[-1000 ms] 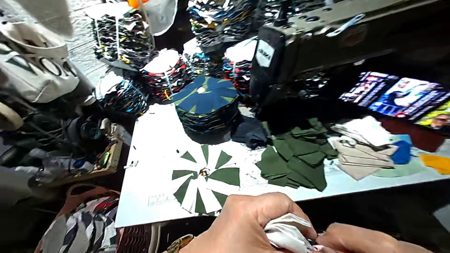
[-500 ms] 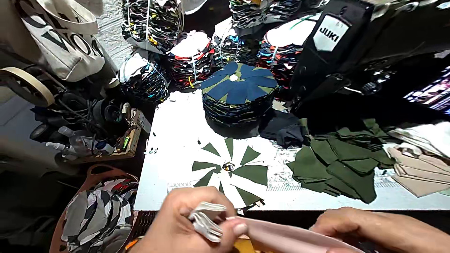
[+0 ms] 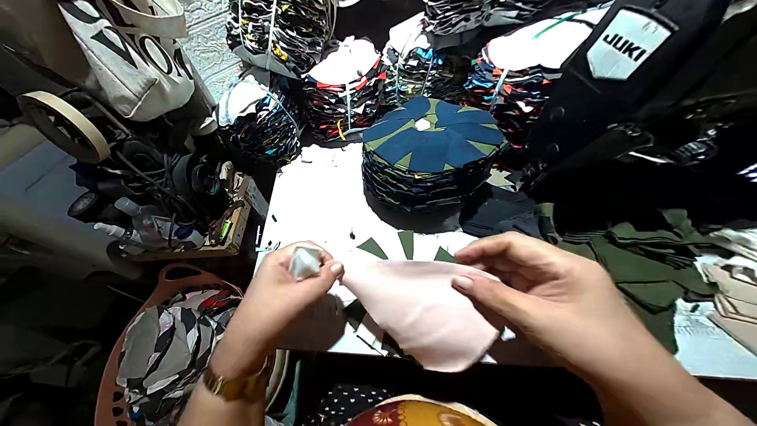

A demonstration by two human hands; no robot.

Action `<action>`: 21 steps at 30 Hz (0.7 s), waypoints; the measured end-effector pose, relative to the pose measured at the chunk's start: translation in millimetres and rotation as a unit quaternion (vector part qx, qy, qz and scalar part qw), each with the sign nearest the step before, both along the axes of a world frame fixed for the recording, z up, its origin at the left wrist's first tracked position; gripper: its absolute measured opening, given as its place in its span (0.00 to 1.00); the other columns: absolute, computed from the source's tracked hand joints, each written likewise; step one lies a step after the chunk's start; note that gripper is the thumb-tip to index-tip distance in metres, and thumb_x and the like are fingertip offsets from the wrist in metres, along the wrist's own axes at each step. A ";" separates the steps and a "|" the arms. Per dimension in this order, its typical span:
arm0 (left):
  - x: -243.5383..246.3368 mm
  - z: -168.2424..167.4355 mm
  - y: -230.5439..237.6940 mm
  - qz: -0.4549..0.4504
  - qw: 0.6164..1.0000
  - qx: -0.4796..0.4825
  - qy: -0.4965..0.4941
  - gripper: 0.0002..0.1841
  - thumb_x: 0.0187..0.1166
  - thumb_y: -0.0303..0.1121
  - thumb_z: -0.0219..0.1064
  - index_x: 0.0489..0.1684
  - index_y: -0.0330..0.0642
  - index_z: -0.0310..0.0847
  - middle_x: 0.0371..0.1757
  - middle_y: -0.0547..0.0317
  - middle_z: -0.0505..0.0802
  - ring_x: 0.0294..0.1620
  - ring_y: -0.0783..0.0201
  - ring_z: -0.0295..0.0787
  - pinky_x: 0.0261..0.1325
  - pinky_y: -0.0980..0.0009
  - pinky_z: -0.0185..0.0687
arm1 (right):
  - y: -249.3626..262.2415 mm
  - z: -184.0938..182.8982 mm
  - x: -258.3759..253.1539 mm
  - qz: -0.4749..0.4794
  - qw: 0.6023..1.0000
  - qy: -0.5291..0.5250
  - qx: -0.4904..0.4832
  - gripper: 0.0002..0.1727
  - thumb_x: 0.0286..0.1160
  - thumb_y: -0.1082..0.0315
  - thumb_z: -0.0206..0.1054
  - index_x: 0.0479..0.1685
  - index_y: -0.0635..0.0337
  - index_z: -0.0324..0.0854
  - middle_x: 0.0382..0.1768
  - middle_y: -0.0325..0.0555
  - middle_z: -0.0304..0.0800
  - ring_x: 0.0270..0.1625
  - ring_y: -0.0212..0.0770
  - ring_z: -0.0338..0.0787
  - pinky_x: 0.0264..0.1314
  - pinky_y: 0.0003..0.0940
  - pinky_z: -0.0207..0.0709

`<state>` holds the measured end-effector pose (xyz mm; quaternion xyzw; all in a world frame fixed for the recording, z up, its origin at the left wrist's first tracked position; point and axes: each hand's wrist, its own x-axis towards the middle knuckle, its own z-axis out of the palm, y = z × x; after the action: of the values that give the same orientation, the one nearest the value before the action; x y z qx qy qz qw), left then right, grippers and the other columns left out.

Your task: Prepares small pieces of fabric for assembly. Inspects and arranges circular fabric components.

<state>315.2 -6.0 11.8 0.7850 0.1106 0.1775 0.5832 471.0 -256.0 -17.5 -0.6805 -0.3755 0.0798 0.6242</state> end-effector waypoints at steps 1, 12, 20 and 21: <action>8.4 -6.2 2.2 0.013 0.999 0.027 0.026 0.02 0.76 0.31 0.72 0.34 0.47 0.88 0.21 0.67 0.84 0.15 0.76 0.71 0.18 0.80 0.66 | 6.6 -6.3 3.3 -0.017 0.999 -0.026 -0.026 0.12 0.67 0.66 0.75 0.49 0.48 0.88 0.35 0.32 0.92 0.29 0.29 0.89 0.28 0.23 0.86; 31.5 -23.1 6.7 0.010 0.986 0.128 0.110 0.02 0.78 0.30 0.72 0.37 0.44 0.87 0.22 0.60 0.86 0.17 0.69 0.76 0.17 0.75 0.67 | 1.1 -18.6 18.9 -0.039 0.995 -0.057 -0.069 0.13 0.68 0.67 0.72 0.52 0.51 0.89 0.41 0.33 0.91 0.35 0.30 0.91 0.35 0.24 0.89; 35.5 -24.7 4.7 0.021 0.963 0.237 0.127 0.06 0.72 0.27 0.77 0.35 0.47 0.85 0.24 0.65 0.88 0.20 0.72 0.81 0.20 0.73 0.73 | 4.7 -27.5 19.8 -0.101 0.935 -0.298 -0.165 0.11 0.73 0.62 0.68 0.47 0.56 0.90 0.44 0.40 0.87 0.44 0.31 0.87 0.45 0.26 0.84; 35.3 -24.4 5.0 0.026 0.958 0.255 0.131 0.06 0.72 0.28 0.78 0.36 0.48 0.85 0.24 0.66 0.89 0.20 0.72 0.82 0.21 0.73 0.74 | 2.4 -24.2 20.8 -0.100 0.924 -0.321 -0.181 0.12 0.73 0.64 0.67 0.48 0.58 0.90 0.44 0.44 0.86 0.42 0.37 0.87 0.41 0.31 0.84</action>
<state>350.5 -1.1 -12.6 0.9207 0.1570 0.1105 0.3396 491.9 -253.6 -41.7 -0.8054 -0.4645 -0.1388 0.3410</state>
